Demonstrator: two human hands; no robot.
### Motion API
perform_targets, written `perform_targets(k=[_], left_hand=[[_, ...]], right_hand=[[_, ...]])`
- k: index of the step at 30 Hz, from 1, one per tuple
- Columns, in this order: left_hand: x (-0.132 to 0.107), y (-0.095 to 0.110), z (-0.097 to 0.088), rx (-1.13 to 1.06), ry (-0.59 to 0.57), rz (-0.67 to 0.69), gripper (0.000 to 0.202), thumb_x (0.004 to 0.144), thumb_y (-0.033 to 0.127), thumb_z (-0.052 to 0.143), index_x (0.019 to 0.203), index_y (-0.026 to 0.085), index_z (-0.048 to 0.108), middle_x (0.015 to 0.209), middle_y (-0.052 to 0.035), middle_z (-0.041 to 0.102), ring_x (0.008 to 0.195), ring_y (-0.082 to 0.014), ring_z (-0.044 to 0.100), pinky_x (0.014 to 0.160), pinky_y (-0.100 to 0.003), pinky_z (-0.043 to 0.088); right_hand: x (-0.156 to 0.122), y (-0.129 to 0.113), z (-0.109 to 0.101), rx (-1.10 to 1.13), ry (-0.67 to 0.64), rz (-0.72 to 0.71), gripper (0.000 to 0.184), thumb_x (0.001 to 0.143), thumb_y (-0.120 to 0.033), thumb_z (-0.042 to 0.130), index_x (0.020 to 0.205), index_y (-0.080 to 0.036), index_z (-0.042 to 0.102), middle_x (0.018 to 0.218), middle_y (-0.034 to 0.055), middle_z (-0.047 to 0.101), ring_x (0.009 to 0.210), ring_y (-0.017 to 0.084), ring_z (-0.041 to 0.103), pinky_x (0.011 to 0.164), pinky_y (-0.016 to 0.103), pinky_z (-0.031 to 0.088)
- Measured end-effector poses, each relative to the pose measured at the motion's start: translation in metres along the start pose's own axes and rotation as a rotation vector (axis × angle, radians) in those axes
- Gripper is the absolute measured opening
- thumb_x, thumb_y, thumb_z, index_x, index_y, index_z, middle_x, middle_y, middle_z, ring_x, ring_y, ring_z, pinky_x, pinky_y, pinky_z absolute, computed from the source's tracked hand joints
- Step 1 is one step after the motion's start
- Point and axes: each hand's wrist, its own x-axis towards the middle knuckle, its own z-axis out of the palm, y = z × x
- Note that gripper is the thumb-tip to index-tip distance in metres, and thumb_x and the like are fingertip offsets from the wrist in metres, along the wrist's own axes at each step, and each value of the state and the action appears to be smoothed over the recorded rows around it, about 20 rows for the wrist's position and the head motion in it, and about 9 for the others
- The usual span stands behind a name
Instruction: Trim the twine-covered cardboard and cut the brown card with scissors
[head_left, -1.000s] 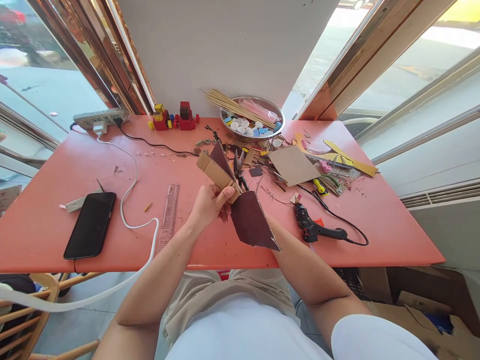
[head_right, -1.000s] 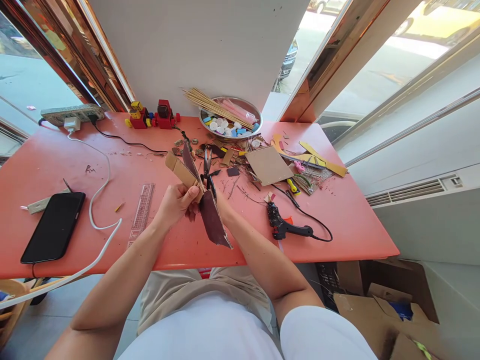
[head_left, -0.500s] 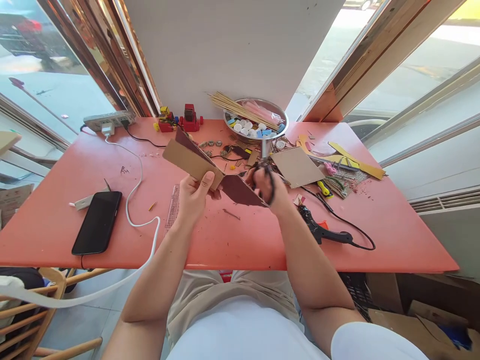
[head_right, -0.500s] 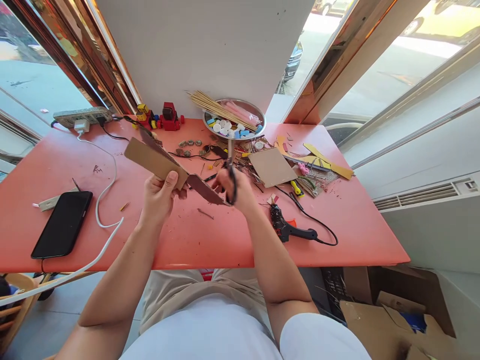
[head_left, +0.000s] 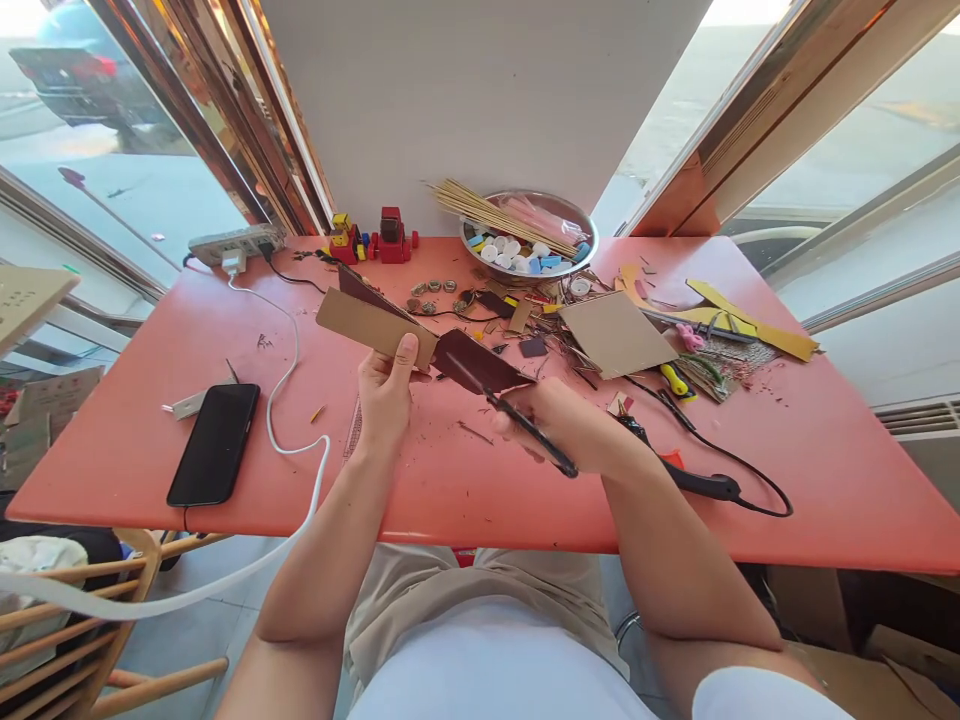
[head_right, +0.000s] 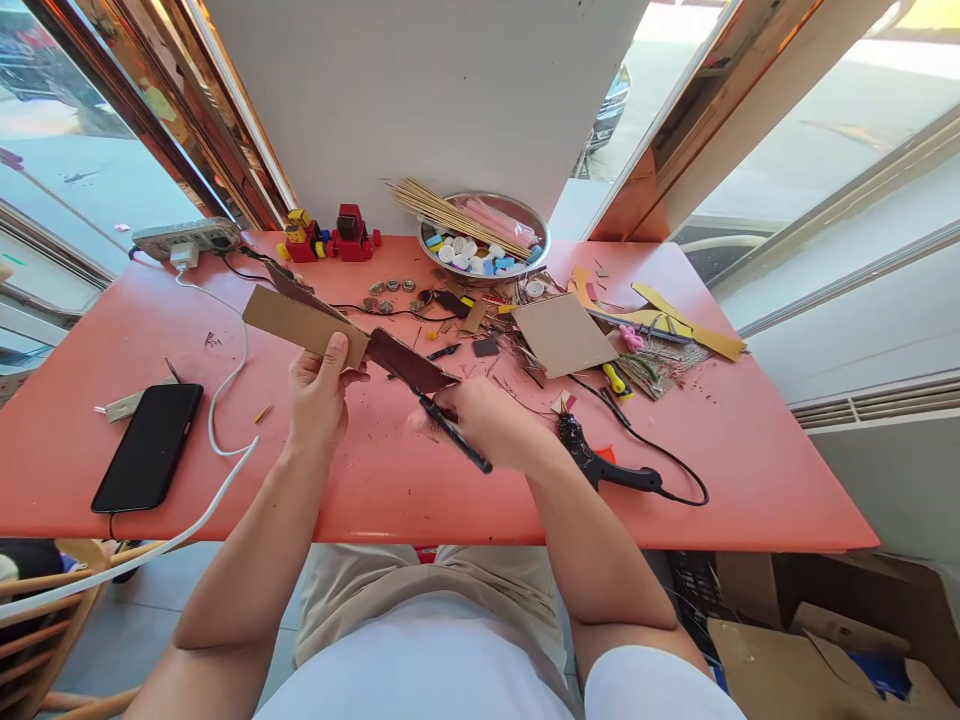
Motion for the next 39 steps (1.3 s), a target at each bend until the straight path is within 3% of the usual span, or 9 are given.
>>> perform_targets(k=[5, 9, 12, 17, 22, 25, 29, 33, 39], left_hand=[[0.001, -0.001, 0.0, -0.059, 0.001, 0.021, 0.05, 0.072, 0.065, 0.088, 0.068, 0.022, 0.062, 0.057, 0.0038, 0.06, 0.048, -0.0093, 0.053, 0.043, -0.022, 0.044], [0.002, 0.003, 0.003, -0.051, -0.004, 0.014, 0.05, 0.076, 0.063, 0.087, 0.064, 0.022, 0.06, 0.054, 0.0041, 0.058, 0.045, -0.0098, 0.053, 0.042, -0.024, 0.045], [0.001, 0.005, 0.005, -0.025, -0.01, 0.02, 0.052, 0.078, 0.063, 0.086, 0.061, 0.023, 0.058, 0.052, 0.0047, 0.056, 0.043, -0.0102, 0.052, 0.043, -0.025, 0.046], [-0.003, 0.004, 0.005, 0.004, -0.032, 0.062, 0.054, 0.075, 0.066, 0.087, 0.061, 0.023, 0.059, 0.051, 0.0045, 0.057, 0.043, -0.0096, 0.051, 0.042, -0.025, 0.045], [-0.005, 0.001, 0.005, 0.015, -0.071, 0.039, 0.055, 0.068, 0.072, 0.088, 0.066, 0.022, 0.065, 0.052, 0.0035, 0.061, 0.042, -0.0111, 0.055, 0.042, -0.025, 0.044], [-0.003, -0.003, 0.003, -0.011, -0.063, -0.009, 0.055, 0.068, 0.072, 0.089, 0.069, 0.021, 0.066, 0.052, 0.0029, 0.062, 0.043, -0.012, 0.058, 0.041, -0.024, 0.044], [-0.001, -0.004, 0.001, -0.053, -0.056, -0.043, 0.056, 0.065, 0.068, 0.092, 0.067, 0.019, 0.066, 0.054, 0.0023, 0.064, 0.041, -0.0079, 0.052, 0.038, -0.02, 0.039], [-0.001, -0.001, 0.001, -0.049, -0.068, -0.011, 0.057, 0.062, 0.067, 0.093, 0.061, 0.019, 0.064, 0.052, 0.0025, 0.062, 0.039, -0.0064, 0.047, 0.037, -0.02, 0.035], [-0.003, 0.006, 0.003, 0.019, -0.095, 0.088, 0.059, 0.066, 0.068, 0.092, 0.056, 0.02, 0.06, 0.047, 0.0033, 0.058, 0.037, -0.0081, 0.049, 0.036, -0.021, 0.036]], right_hand=[[0.011, 0.007, -0.003, 0.132, -0.033, -0.044, 0.067, 0.087, -0.088, 0.059, 0.067, -0.024, 0.054, 0.048, -0.0031, 0.053, 0.037, 0.012, 0.049, 0.042, 0.027, 0.037], [0.015, 0.009, -0.001, 0.193, -0.053, -0.088, 0.08, 0.077, -0.103, 0.05, 0.069, -0.024, 0.054, 0.052, -0.0034, 0.052, 0.037, 0.011, 0.048, 0.04, 0.028, 0.035], [0.018, 0.012, 0.002, 0.215, -0.067, -0.09, 0.082, 0.075, -0.105, 0.048, 0.07, -0.024, 0.056, 0.049, -0.0045, 0.048, 0.038, 0.012, 0.046, 0.042, 0.029, 0.033], [0.018, 0.02, 0.009, 0.243, -0.013, -0.024, 0.074, 0.075, -0.098, 0.059, 0.068, -0.025, 0.053, 0.054, -0.0043, 0.047, 0.043, 0.012, 0.044, 0.046, 0.031, 0.034], [0.015, 0.017, 0.009, 0.211, 0.031, -0.066, 0.069, 0.079, -0.091, 0.064, 0.066, -0.026, 0.045, 0.063, -0.0029, 0.044, 0.059, 0.014, 0.039, 0.054, 0.031, 0.032], [0.014, 0.018, 0.009, 0.198, 0.0, -0.085, 0.07, 0.081, -0.093, 0.06, 0.068, -0.025, 0.048, 0.069, -0.0002, 0.047, 0.066, 0.016, 0.04, 0.059, 0.032, 0.035], [0.014, 0.022, 0.011, 0.24, -0.074, -0.056, 0.067, 0.087, -0.089, 0.058, 0.071, -0.025, 0.048, 0.066, -0.0017, 0.048, 0.06, 0.013, 0.042, 0.056, 0.031, 0.036], [0.013, 0.024, 0.014, 0.296, -0.141, -0.042, 0.063, 0.088, -0.084, 0.061, 0.088, -0.02, 0.059, 0.073, -0.0002, 0.058, 0.063, 0.014, 0.053, 0.058, 0.029, 0.044], [0.014, 0.027, 0.017, 0.29, -0.065, -0.06, 0.062, 0.095, -0.078, 0.053, 0.093, -0.018, 0.065, 0.07, -0.0013, 0.053, 0.066, 0.015, 0.051, 0.063, 0.031, 0.046]])
